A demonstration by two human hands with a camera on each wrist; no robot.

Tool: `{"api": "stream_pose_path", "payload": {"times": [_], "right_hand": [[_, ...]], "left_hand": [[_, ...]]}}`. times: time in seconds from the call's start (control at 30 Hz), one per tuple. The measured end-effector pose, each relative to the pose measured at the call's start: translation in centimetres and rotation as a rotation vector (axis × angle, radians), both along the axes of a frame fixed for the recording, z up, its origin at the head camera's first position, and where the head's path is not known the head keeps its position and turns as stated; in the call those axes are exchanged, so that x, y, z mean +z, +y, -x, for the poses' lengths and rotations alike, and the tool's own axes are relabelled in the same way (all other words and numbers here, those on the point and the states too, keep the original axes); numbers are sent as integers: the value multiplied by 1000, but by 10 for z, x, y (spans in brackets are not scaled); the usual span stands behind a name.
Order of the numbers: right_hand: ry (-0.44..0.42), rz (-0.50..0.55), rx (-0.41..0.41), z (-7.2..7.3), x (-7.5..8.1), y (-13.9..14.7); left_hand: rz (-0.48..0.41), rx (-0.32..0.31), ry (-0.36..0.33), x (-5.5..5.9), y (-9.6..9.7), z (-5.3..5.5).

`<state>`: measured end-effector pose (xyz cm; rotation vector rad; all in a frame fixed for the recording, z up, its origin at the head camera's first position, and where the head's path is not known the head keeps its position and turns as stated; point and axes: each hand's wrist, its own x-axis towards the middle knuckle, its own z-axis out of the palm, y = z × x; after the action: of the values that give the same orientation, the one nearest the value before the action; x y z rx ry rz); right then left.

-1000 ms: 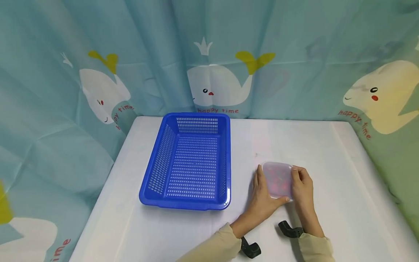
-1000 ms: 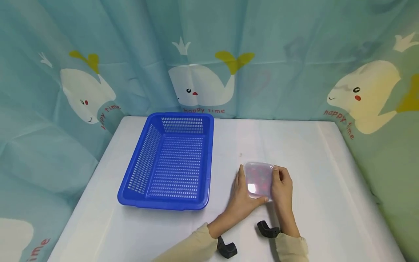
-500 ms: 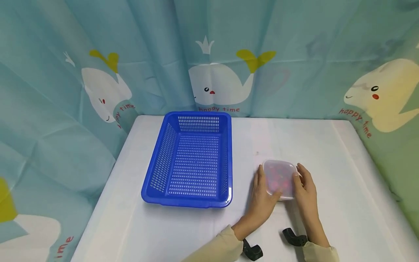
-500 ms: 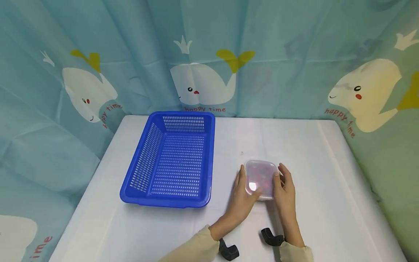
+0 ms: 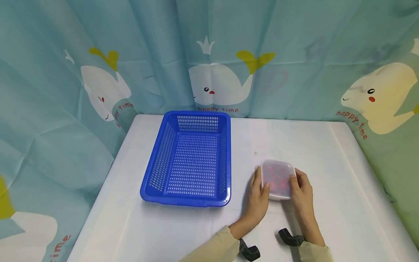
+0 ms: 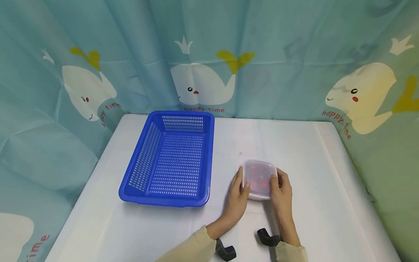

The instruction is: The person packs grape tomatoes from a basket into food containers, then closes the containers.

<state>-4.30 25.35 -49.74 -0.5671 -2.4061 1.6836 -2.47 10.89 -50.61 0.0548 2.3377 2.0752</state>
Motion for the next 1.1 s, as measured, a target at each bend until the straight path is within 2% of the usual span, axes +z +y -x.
{"api": "stream_pose_path", "payload": {"times": [0.23,0.43,0.63,0.73,0.83,0.97,1.1], "right_hand": [[12,-5,18,15,0,1],[-8,5,18,31,1,5],[-14,13,30,40,2,9],[-19,-10,53,41,3,12],[-15,-61,90,39,6,19],[-7,-138,126,32,14,31],[25,-215,148,21,23,42]], "left_hand": [[-34,43,20,-1,5,17],[-40,67,1,1,13,29],[-40,92,-10,3,15,32],[-43,88,-39,5,11,25],[-41,43,-77,7,5,11],[-10,-82,-93,15,-10,-14],[45,-222,-42,35,-35,-34]]}}
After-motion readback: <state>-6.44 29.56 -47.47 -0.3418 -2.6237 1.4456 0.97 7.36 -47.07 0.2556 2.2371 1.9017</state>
